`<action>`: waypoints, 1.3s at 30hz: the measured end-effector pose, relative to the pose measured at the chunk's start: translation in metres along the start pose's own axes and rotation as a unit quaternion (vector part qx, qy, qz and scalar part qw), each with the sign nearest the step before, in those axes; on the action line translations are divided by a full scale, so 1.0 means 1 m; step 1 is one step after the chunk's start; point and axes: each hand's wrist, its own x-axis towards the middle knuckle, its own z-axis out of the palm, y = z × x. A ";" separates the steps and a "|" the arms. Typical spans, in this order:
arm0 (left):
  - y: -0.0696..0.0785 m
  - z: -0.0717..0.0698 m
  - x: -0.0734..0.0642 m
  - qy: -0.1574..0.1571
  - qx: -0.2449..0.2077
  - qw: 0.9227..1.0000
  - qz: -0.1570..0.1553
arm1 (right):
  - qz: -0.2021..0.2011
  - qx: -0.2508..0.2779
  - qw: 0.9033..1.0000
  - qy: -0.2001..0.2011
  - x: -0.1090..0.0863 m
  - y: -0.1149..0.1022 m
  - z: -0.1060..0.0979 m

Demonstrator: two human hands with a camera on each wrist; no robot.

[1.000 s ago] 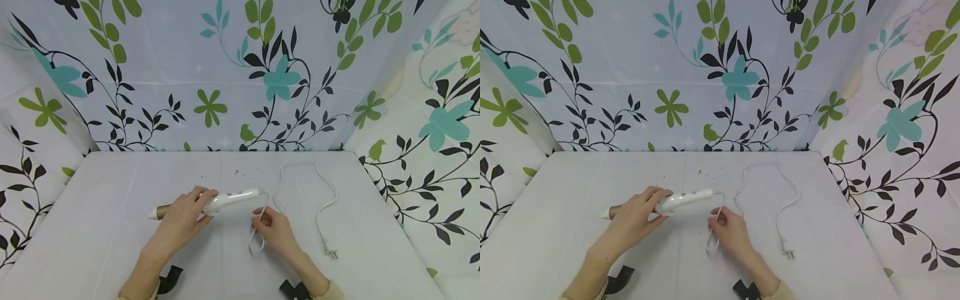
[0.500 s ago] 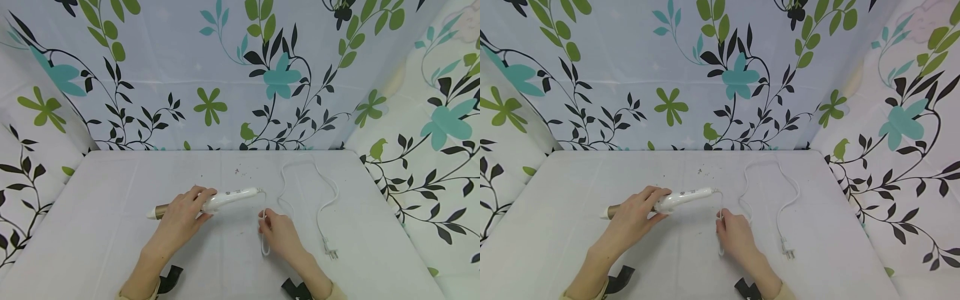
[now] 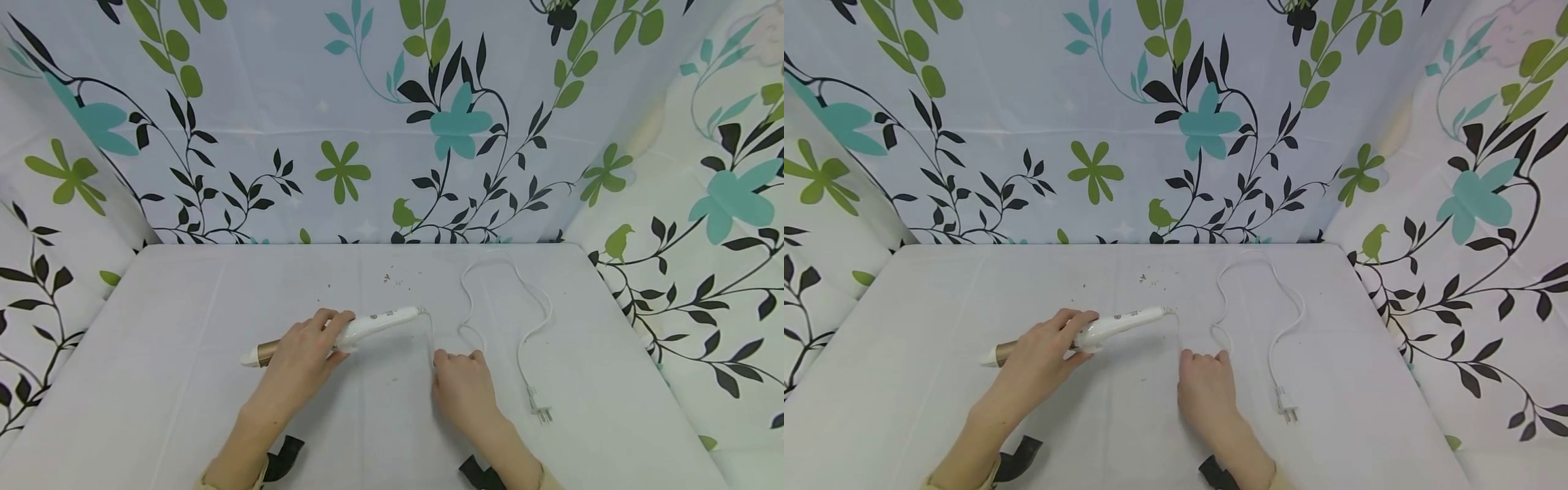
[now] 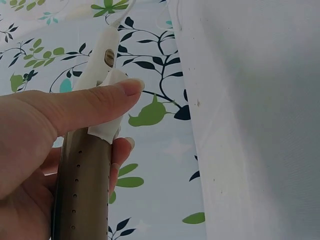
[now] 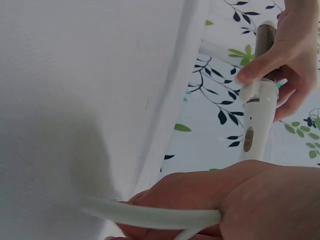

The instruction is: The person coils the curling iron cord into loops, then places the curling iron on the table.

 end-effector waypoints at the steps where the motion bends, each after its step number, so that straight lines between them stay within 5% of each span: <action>1: 0.000 0.000 0.000 -0.001 0.001 1.000 -0.001 | -0.005 -0.009 1.000 0.004 -0.001 0.000 0.000; 11: 0.001 0.001 -0.001 0.000 0.005 1.000 -0.009 | 0.013 -0.115 0.992 0.053 0.002 0.011 0.003; 18: 0.002 0.000 -0.001 -0.001 0.000 1.000 -0.004 | -0.001 -0.097 0.992 0.075 0.006 0.021 0.006; 26: 0.002 0.005 0.000 0.009 0.025 1.000 -0.006 | -0.148 -0.084 0.982 0.086 0.004 0.010 -0.002; 34: 0.000 0.005 -0.001 0.006 0.060 0.998 0.016 | -0.301 -0.100 0.947 0.062 0.018 0.012 -0.031; 39: -0.001 0.002 -0.003 -0.018 0.080 0.996 0.038 | -0.345 -0.153 0.925 0.046 0.027 0.016 -0.051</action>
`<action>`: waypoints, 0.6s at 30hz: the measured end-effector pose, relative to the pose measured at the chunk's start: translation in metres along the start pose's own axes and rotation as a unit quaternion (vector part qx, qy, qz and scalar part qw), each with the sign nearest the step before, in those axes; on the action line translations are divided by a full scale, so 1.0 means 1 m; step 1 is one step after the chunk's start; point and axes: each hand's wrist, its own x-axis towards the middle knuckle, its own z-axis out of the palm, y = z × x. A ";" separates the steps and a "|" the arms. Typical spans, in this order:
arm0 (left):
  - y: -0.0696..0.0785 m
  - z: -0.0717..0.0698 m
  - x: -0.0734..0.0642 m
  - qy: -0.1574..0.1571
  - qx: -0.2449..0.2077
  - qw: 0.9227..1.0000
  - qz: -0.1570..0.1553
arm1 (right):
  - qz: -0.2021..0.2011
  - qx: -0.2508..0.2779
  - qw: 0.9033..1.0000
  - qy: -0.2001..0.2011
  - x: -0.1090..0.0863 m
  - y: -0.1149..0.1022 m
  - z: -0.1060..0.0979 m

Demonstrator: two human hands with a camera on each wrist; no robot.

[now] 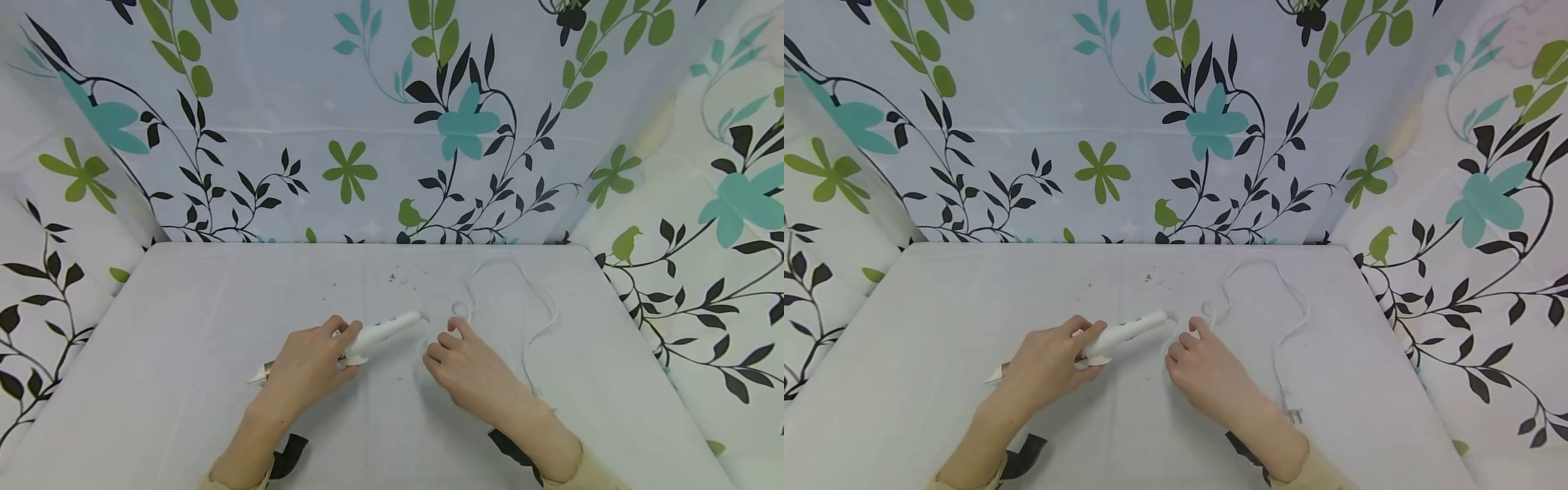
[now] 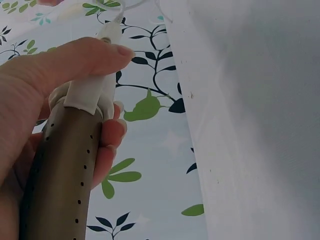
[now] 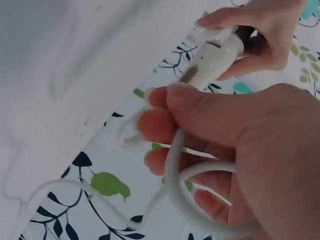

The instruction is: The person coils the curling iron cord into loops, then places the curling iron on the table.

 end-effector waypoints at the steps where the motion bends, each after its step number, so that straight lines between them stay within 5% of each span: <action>1: 0.000 -0.001 -0.001 -0.007 0.001 1.000 0.003 | -0.004 -0.004 1.000 0.000 0.000 0.002 -0.002; 18: -0.001 -0.004 -0.004 -0.055 -0.024 0.995 0.076 | 0.007 0.045 0.987 0.154 0.003 0.026 0.001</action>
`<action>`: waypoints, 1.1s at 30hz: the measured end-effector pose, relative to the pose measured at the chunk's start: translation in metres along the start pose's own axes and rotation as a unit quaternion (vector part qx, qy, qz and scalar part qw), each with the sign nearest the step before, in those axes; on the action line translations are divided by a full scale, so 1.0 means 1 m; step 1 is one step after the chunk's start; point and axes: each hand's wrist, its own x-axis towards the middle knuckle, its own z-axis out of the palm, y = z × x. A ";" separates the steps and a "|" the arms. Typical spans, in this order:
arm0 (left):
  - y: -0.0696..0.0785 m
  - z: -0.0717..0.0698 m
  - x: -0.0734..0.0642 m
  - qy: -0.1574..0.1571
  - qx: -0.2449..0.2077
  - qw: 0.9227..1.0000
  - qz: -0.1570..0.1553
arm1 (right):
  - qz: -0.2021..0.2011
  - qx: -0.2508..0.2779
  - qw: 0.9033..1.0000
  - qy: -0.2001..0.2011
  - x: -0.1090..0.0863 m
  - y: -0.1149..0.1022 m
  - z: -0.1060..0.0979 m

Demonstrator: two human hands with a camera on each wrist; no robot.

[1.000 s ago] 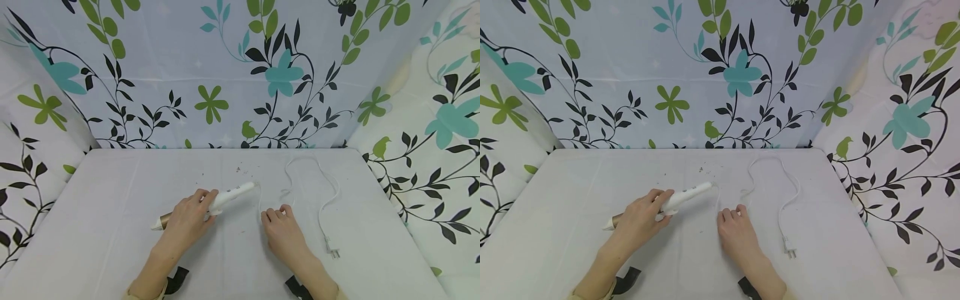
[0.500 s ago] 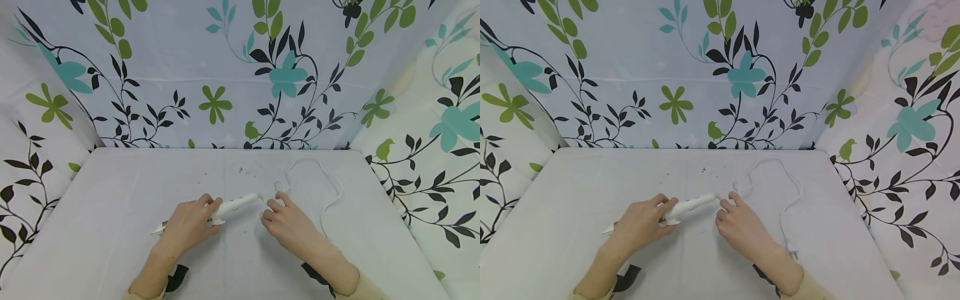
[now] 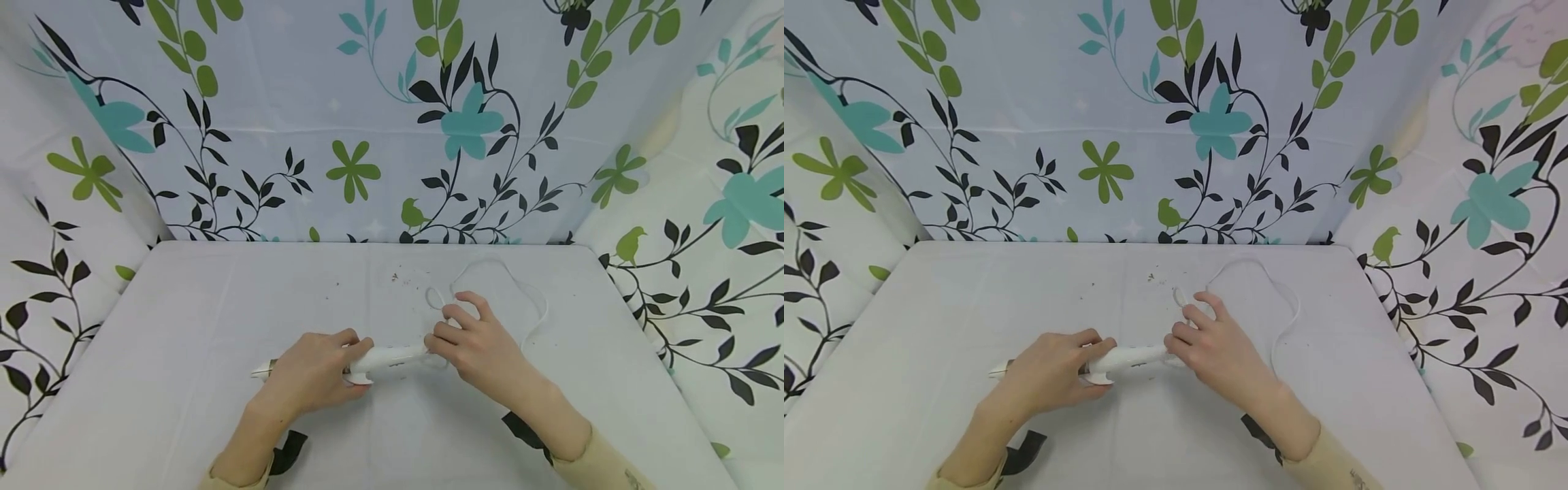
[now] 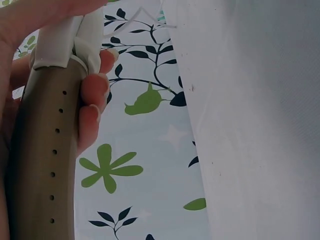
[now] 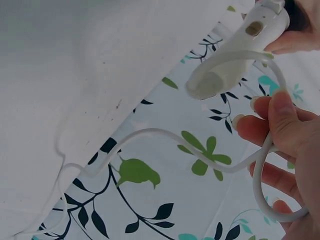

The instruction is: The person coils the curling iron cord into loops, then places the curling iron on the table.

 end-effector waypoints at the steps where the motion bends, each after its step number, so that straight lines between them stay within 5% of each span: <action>1: 0.001 -0.001 0.000 0.001 -0.008 1.000 0.004 | 0.006 0.013 1.000 0.005 0.000 0.002 0.000; 8: 0.005 -0.010 -0.003 0.036 -0.061 0.997 0.025 | 0.061 0.144 0.987 0.037 -0.008 0.014 0.010; 20: 0.007 -0.018 -0.004 0.072 -0.106 0.991 0.042 | 0.151 0.307 0.933 0.115 -0.022 0.006 0.039; 33: 0.004 -0.018 -0.002 0.105 -0.100 0.989 0.039 | 0.272 0.329 0.895 0.128 -0.027 -0.033 0.057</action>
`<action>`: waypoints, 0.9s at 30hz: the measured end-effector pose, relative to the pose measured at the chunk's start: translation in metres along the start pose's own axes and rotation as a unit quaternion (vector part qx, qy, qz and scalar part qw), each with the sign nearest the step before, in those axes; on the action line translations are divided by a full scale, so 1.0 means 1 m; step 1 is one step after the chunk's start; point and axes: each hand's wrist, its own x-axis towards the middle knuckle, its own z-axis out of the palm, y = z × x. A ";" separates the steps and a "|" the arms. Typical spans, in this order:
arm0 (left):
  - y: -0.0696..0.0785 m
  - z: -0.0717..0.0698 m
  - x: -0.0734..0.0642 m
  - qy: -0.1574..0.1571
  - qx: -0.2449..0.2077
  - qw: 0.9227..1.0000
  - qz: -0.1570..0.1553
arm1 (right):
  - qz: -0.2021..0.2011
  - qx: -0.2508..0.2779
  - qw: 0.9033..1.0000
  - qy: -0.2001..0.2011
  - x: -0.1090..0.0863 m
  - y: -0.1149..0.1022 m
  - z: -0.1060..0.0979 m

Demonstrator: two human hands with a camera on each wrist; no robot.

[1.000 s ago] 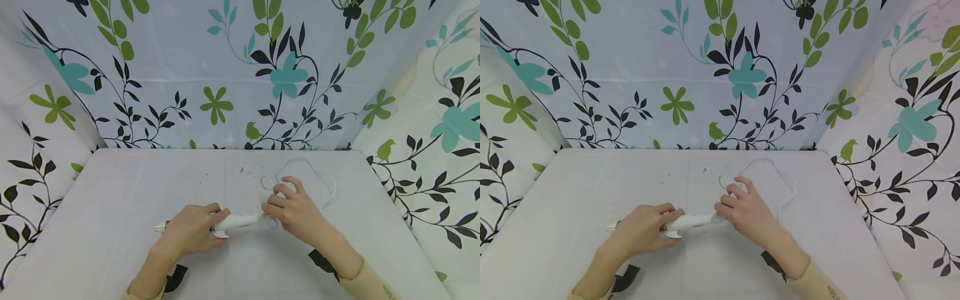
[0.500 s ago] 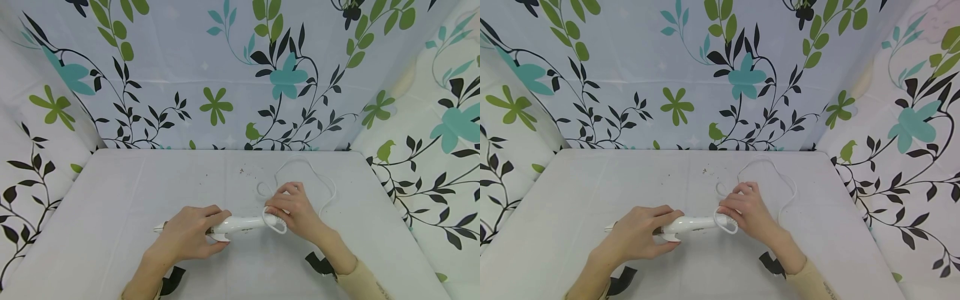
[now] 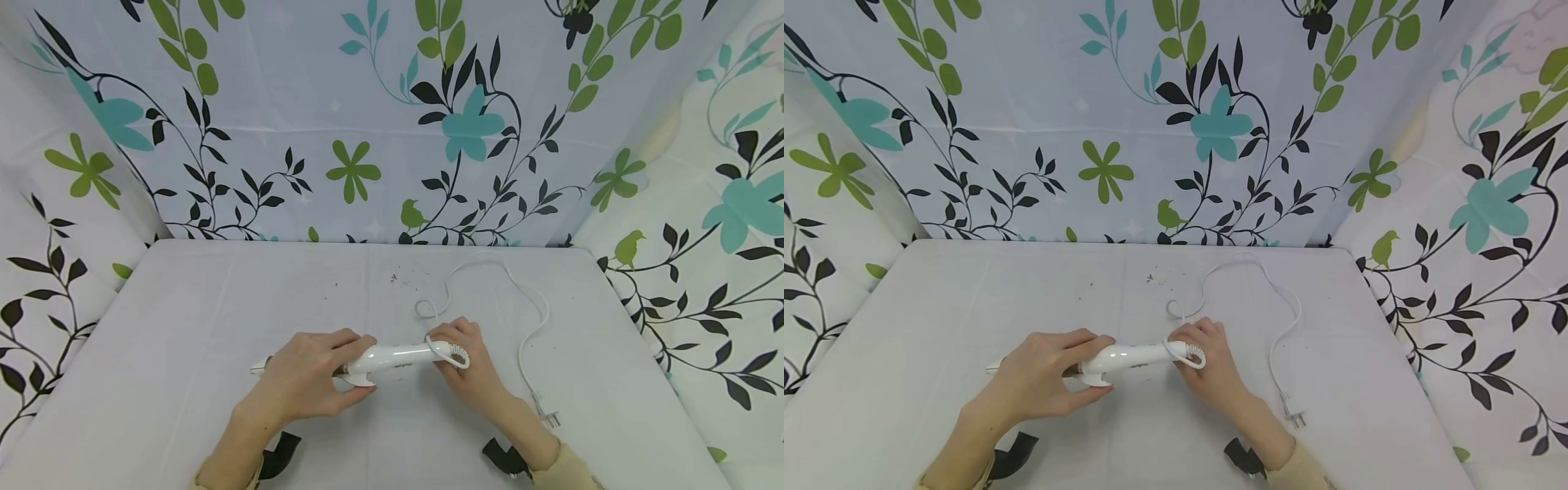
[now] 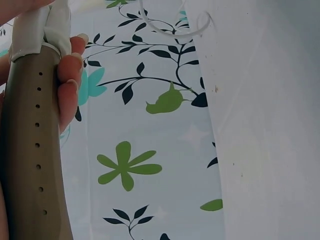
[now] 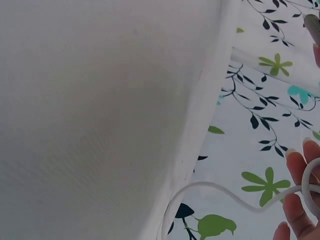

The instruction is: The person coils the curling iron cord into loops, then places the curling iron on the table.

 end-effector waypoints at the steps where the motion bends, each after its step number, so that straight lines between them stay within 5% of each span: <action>1: 0.000 0.000 0.000 0.002 0.001 1.000 -0.001 | 0.006 -0.006 1.000 0.004 -0.002 -0.001 0.002; 14: -0.003 0.000 0.002 0.036 0.009 0.999 -0.013 | -0.110 -0.157 0.981 0.008 -0.010 -0.006 0.014; 27: -0.007 -0.001 0.002 0.033 0.024 0.998 -0.038 | -0.119 -0.182 0.973 -0.077 -0.013 -0.018 0.004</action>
